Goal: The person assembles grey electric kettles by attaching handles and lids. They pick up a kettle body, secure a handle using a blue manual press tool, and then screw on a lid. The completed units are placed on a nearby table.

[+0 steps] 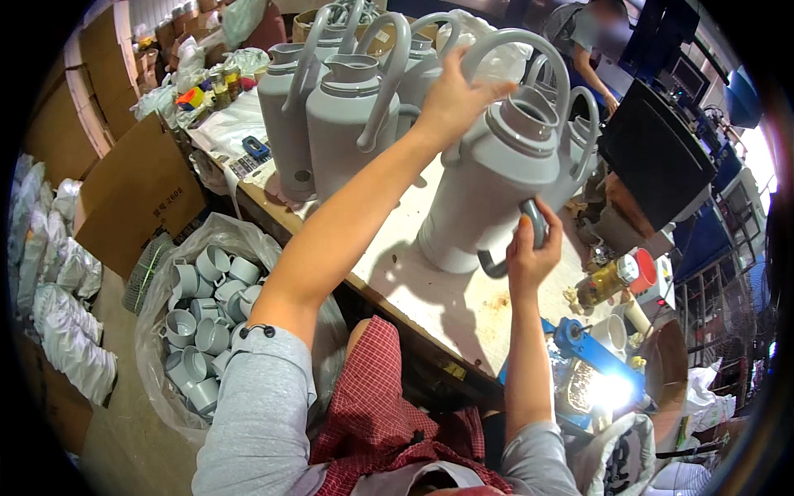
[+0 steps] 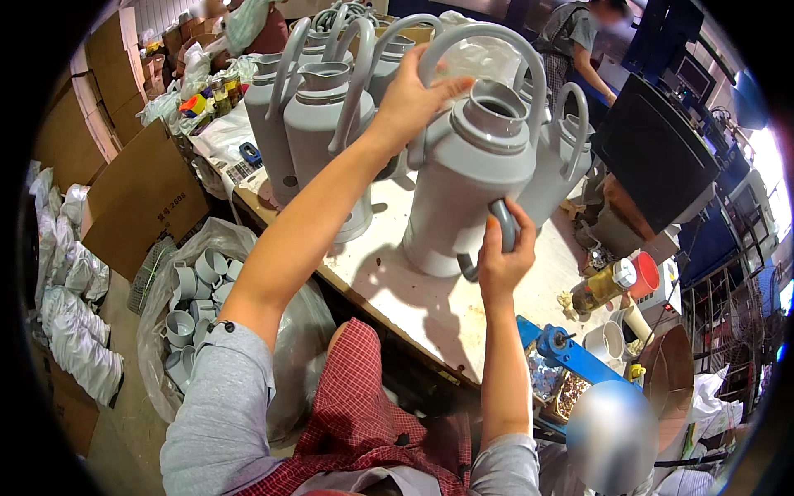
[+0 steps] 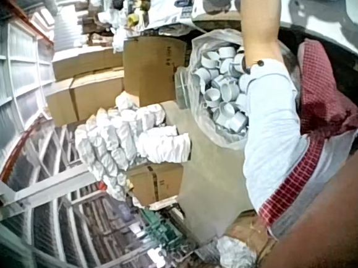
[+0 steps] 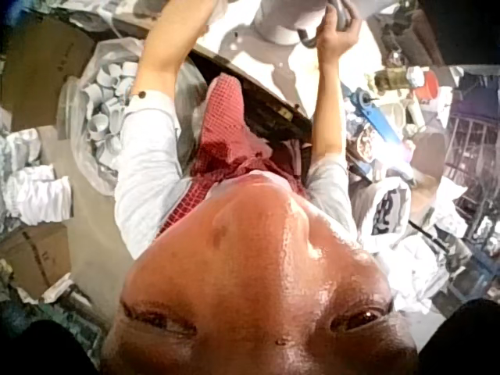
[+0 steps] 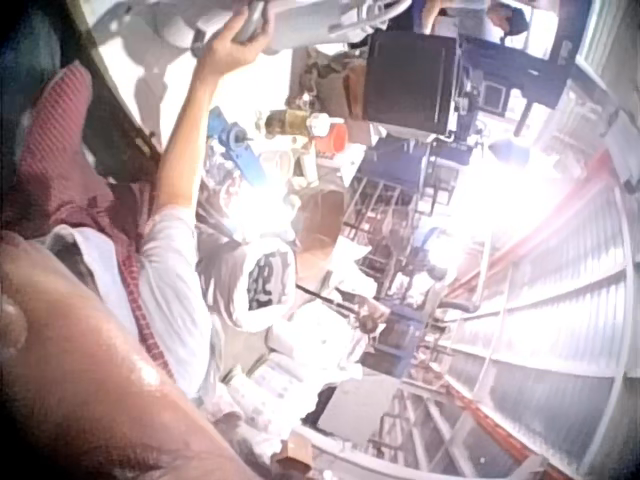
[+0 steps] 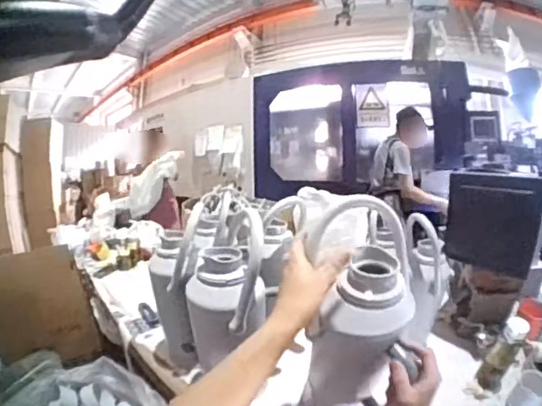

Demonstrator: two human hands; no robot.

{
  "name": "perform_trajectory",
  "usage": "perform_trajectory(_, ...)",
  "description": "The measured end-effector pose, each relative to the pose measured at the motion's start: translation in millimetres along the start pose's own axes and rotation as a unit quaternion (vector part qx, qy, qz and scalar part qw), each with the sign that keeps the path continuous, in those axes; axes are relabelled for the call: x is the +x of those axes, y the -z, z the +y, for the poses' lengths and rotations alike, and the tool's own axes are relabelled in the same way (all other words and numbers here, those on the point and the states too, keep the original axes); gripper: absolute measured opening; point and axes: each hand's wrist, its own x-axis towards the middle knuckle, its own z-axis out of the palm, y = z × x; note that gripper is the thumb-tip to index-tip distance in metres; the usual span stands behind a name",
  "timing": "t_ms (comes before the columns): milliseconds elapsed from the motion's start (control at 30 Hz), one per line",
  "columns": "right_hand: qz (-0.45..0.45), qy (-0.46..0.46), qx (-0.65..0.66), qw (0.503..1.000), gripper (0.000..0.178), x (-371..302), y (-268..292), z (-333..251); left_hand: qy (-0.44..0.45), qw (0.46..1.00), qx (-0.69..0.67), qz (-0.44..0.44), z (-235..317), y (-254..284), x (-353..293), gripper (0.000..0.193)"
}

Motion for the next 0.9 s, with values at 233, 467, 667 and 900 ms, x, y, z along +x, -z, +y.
perform_trajectory(233, -0.03, -0.004, 0.03, 0.999, 0.049, 85.6, -71.1, 96.7, -0.312, 0.941, 0.084, 0.1, -49.8, 135.3, -69.5, 0.039)
perform_trajectory(467, -0.08, -0.011, 0.055, 0.995, 0.068, 138.0, -160.5, 146.5, 0.124, 0.935, 0.03, 0.33, -188.3, 297.3, -44.6, 0.079)
perform_trajectory(667, -0.108, -0.06, 0.022, 0.992, 0.066, 155.3, -198.9, 191.1, 0.148, 0.948, 0.062, 0.275, -262.9, 304.7, -61.0, 0.081)
perform_trajectory(900, -0.066, 0.406, -0.517, 0.751, 0.065, 254.6, -46.2, 91.5, 0.202, 0.95, 0.147, 0.188, -182.1, 287.7, -157.6, 0.058)
